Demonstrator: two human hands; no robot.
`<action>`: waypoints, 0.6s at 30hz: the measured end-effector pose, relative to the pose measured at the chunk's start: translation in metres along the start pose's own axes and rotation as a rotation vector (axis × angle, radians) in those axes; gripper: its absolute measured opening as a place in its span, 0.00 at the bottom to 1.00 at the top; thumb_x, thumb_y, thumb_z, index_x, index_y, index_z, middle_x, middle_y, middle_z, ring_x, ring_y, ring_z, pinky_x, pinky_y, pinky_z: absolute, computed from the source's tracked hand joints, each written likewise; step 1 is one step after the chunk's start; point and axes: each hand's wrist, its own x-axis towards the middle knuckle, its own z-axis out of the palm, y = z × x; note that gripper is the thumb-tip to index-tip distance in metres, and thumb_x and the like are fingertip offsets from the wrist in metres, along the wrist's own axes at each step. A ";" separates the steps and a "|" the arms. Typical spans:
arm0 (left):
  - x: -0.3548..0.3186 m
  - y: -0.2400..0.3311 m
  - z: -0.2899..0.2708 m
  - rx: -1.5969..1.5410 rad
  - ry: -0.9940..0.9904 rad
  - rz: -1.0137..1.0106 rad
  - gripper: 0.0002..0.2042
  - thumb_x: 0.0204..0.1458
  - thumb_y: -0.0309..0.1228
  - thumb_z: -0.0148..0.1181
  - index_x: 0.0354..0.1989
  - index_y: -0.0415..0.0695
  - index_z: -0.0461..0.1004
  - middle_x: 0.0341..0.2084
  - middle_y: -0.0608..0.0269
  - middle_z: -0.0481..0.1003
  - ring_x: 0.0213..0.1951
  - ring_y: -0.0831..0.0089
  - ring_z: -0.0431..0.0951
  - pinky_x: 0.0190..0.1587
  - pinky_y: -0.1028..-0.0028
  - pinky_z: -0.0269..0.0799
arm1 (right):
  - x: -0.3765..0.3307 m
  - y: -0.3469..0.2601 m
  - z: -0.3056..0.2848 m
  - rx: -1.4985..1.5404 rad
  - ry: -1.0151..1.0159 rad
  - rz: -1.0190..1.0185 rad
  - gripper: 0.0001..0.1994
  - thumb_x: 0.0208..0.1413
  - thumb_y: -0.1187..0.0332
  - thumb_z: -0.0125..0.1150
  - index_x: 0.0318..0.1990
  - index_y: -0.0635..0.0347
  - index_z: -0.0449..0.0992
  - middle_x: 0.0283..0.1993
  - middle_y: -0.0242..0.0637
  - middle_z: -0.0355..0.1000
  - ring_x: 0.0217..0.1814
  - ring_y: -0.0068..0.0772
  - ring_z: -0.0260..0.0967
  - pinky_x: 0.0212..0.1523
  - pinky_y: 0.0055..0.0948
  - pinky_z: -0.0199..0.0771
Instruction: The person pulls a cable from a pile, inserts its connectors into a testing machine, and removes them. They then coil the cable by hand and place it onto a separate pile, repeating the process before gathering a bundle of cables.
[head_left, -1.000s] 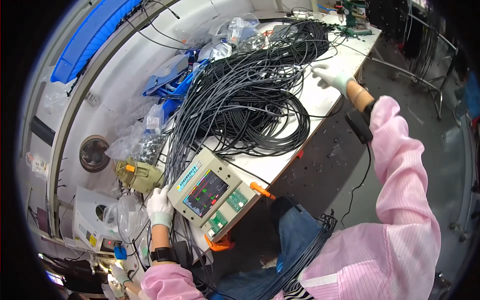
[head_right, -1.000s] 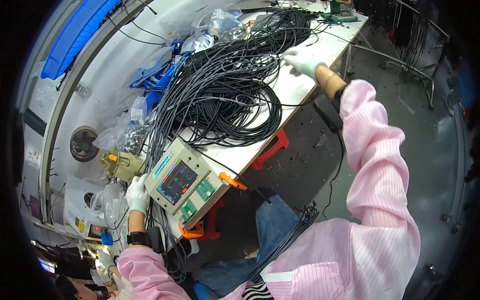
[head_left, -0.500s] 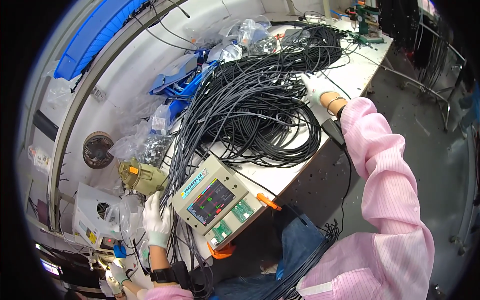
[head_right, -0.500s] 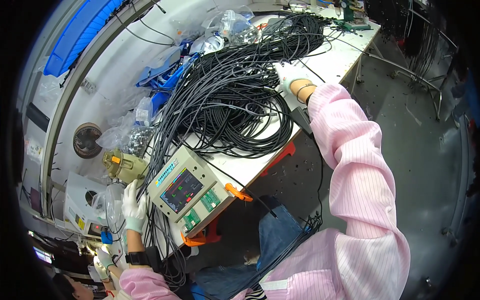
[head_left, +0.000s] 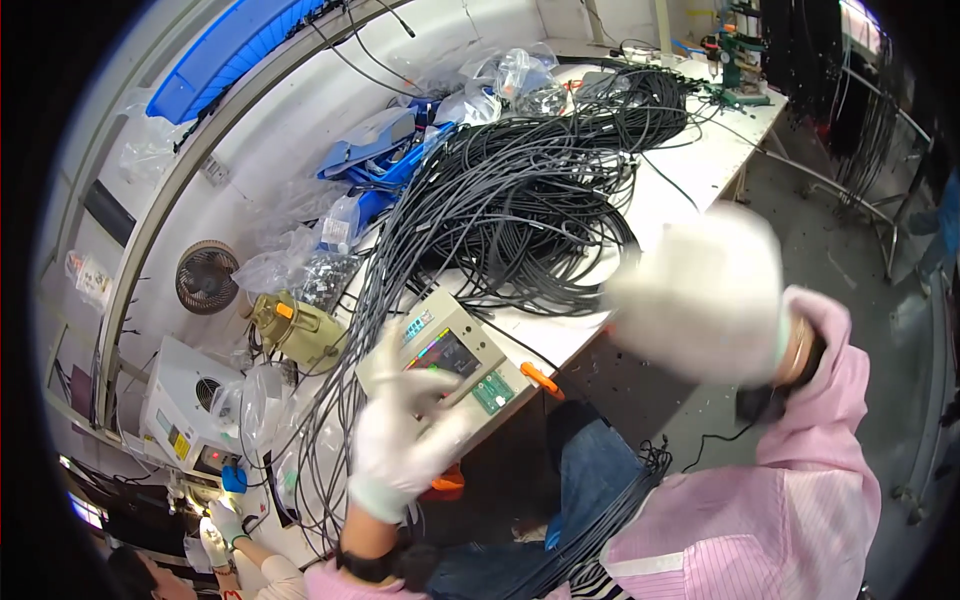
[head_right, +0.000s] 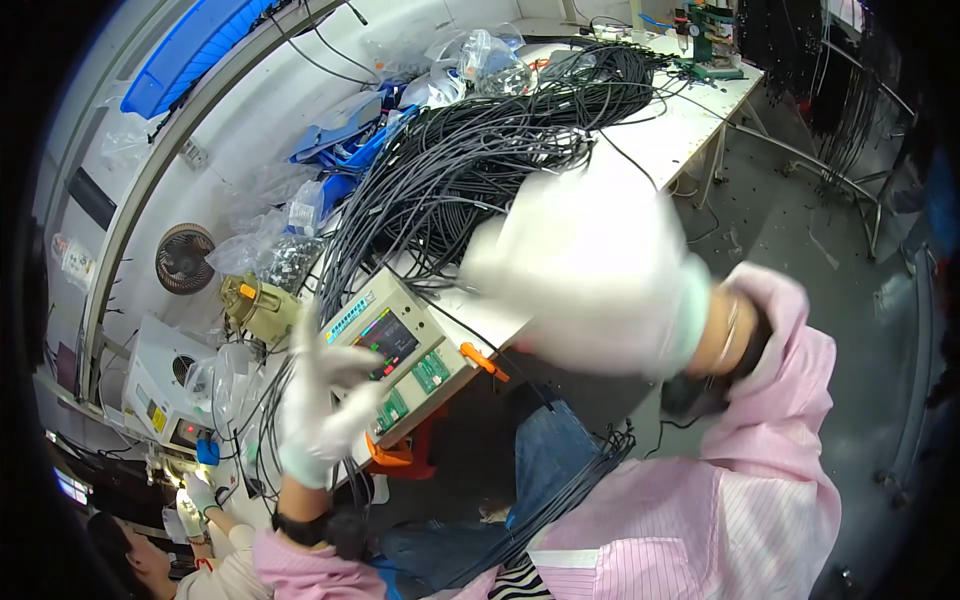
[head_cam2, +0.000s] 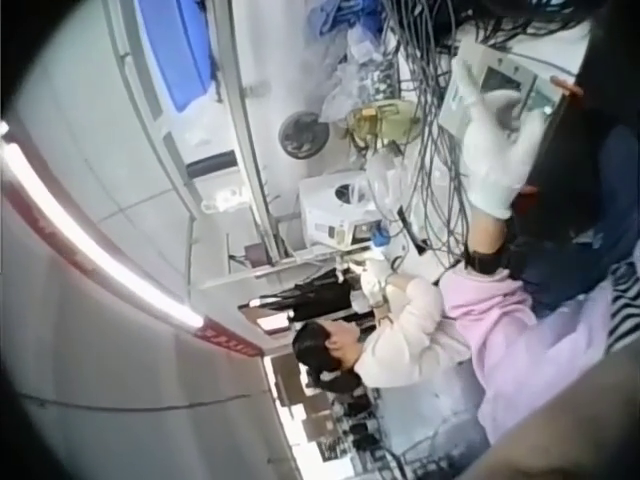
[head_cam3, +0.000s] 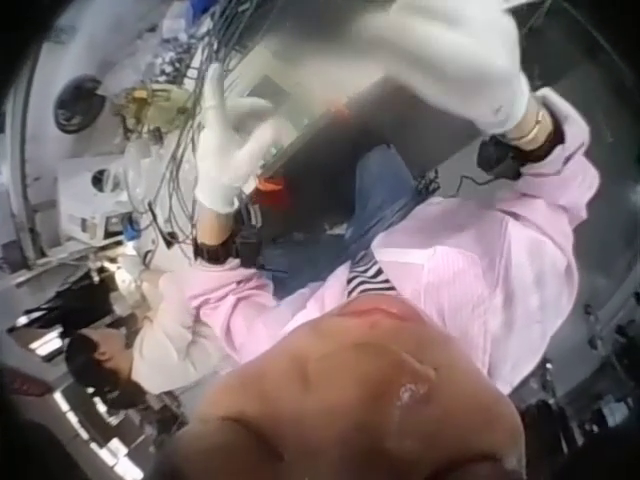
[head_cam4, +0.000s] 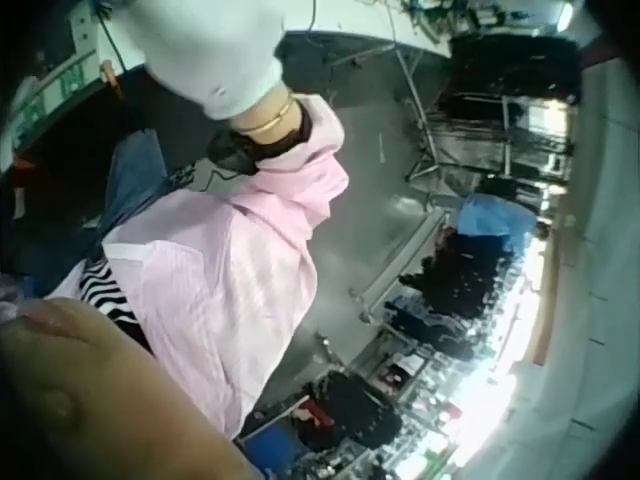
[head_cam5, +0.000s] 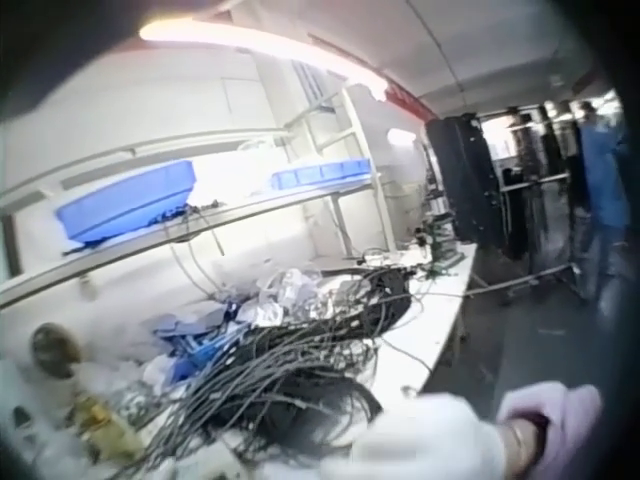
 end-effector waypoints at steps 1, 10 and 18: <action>0.007 0.017 0.013 -0.012 -0.118 0.041 0.20 0.43 0.25 0.57 0.48 0.36 0.65 0.26 0.59 0.73 0.24 0.67 0.73 0.31 0.73 0.69 | -0.006 -0.022 -0.014 0.196 -0.113 -0.065 0.07 0.37 0.71 0.57 0.27 0.61 0.74 0.20 0.35 0.65 0.20 0.31 0.64 0.18 0.26 0.61; -0.067 0.004 -0.014 0.051 0.295 0.276 0.08 0.51 0.28 0.47 0.27 0.36 0.68 0.23 0.55 0.72 0.25 0.67 0.72 0.28 0.73 0.66 | -0.116 -0.114 0.032 1.050 0.147 0.717 0.16 0.51 0.62 0.53 0.38 0.69 0.71 0.36 0.46 0.69 0.28 0.32 0.69 0.29 0.29 0.71; -0.156 0.046 -0.035 0.319 0.042 0.499 0.15 0.54 0.37 0.43 0.29 0.36 0.70 0.23 0.53 0.72 0.23 0.64 0.71 0.26 0.73 0.65 | -0.074 -0.197 0.075 2.785 -0.699 0.678 0.43 0.49 0.41 0.46 0.63 0.62 0.38 0.66 0.45 0.39 0.68 0.44 0.37 0.63 0.44 0.41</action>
